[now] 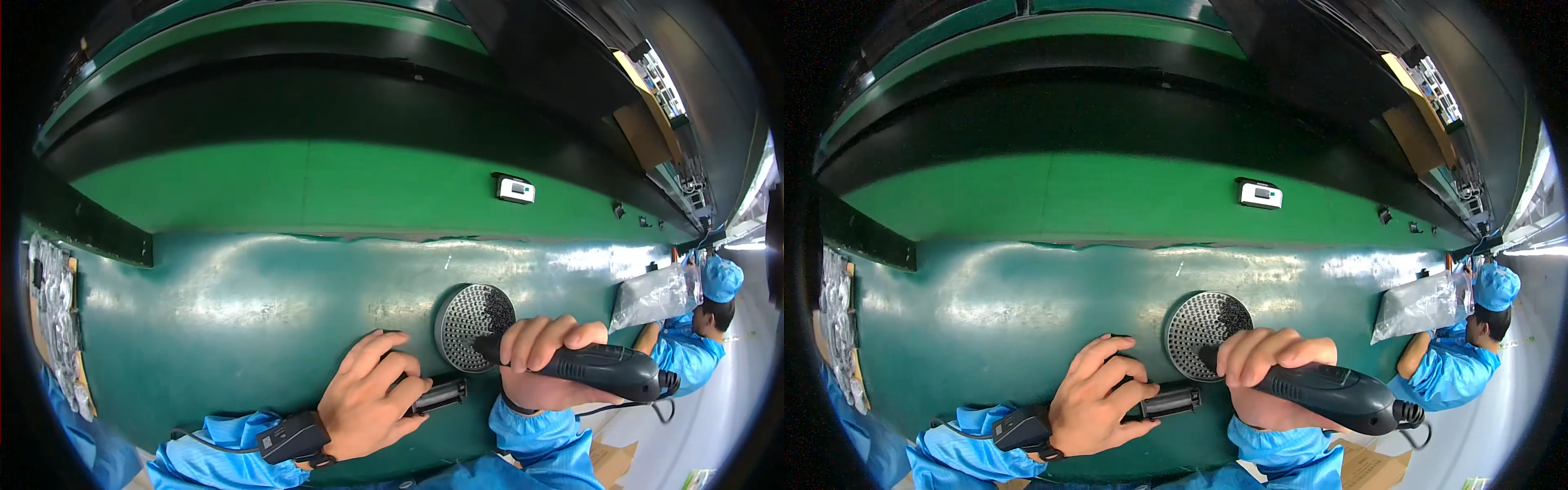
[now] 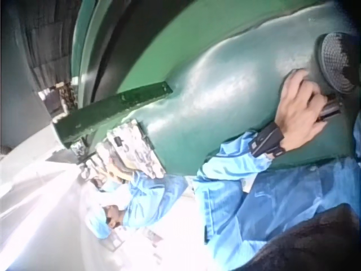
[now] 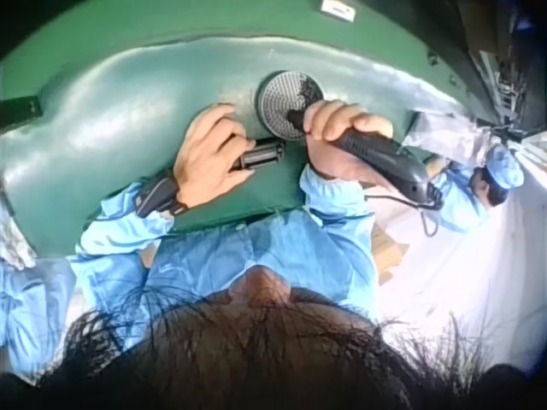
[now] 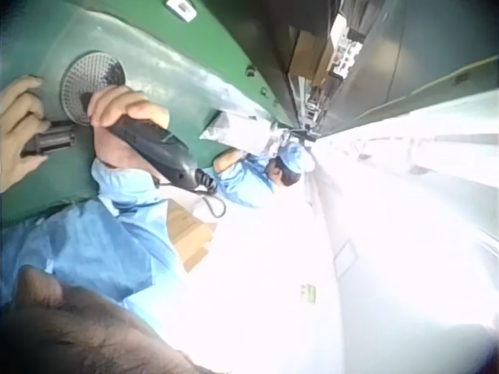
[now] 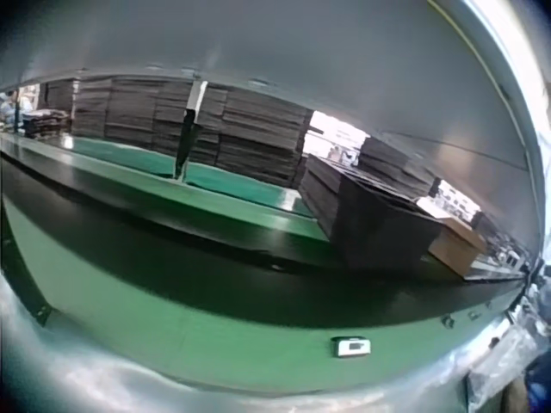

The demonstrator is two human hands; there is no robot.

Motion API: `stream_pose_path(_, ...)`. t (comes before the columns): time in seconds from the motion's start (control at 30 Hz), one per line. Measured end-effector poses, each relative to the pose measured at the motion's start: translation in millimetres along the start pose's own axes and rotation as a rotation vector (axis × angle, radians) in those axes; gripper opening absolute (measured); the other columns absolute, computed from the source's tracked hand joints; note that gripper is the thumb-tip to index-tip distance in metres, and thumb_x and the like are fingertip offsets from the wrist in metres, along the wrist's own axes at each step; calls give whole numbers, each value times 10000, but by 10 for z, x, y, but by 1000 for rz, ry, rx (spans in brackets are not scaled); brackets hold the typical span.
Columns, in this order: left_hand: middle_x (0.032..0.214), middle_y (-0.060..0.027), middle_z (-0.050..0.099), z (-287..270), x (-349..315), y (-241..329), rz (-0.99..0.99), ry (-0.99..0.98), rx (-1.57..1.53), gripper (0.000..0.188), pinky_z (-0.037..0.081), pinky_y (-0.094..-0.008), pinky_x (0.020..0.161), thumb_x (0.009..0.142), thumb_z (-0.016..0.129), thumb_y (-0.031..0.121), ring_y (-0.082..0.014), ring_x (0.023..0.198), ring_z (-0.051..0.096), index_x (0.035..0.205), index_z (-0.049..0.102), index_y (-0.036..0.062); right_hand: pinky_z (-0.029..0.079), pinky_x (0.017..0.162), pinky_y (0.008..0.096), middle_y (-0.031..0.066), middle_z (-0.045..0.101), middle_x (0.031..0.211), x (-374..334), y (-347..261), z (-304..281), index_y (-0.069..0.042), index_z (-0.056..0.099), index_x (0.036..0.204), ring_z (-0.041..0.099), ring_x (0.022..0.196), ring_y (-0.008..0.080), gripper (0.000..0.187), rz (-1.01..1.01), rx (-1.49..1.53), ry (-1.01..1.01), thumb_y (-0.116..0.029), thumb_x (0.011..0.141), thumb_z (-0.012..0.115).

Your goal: The recorder uses an electric screwdriver to fasten screws into a small black plastic electronic housing component on an assembly line.

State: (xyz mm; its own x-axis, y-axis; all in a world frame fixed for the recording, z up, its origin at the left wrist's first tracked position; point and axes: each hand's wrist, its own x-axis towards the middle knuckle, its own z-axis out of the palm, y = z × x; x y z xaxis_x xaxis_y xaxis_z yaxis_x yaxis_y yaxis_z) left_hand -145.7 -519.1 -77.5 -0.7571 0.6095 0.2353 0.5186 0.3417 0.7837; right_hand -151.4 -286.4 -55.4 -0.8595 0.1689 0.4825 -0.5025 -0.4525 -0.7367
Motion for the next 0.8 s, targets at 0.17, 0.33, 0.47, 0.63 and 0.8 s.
stream_pose_path(0.17, 1084, -35, 620, 20, 45, 26, 1, -11, 0, 449, 445, -589, 1105, 609, 938, 233, -352, 1290, 540, 996, 740, 120, 498, 612, 461, 163, 628, 841, 127, 35, -56, -54, 552, 1178, 606, 678, 303, 818, -94, -73, -42, -828, 924, 479)
stream_pose_path(0.33, 1084, -38, 622, -15, 12, 4, -10, -18, 5, 445, 440, -588, 1106, 613, 938, 233, -354, 1289, 540, 992, 734, 120, 499, 614, 458, 155, 620, 824, 134, 134, -58, -58, 551, 1183, 599, 672, 295, 875, -75, -54, -35, -878, 896, 442)
stream_pose_path(0.47, 1080, -38, 623, -15, 10, 9, -11, -12, 0, 444, 441, -585, 1103, 612, 938, 229, -354, 1285, 543, 989, 731, 119, 500, 614, 460, 153, 620, 818, 128, 143, -58, -58, 551, 1179, 605, 672, 294, 903, -52, -36, -27, -901, 874, 441)
stream_pose_path(0.63, 1081, -37, 624, -6, 13, 44, -19, -9, 13, 441, 444, -581, 1100, 611, 939, 229, -355, 1278, 548, 982, 728, 118, 505, 597, 454, 144, 619, 807, 155, 156, -74, -56, 547, 1160, 611, 655, 291, 912, -33, -28, -49, -910, 852, 462)
stream_pose_path(0.8, 1092, -36, 628, 20, -7, -16, -4, 15, -8, 454, 449, -578, 1096, 603, 938, 209, -357, 1285, 548, 996, 733, 117, 511, 553, 430, 139, 624, 804, 151, 195, 33, -52, 543, 1145, 614, 630, 286, 870, -94, -125, -25, -874, 865, 509)
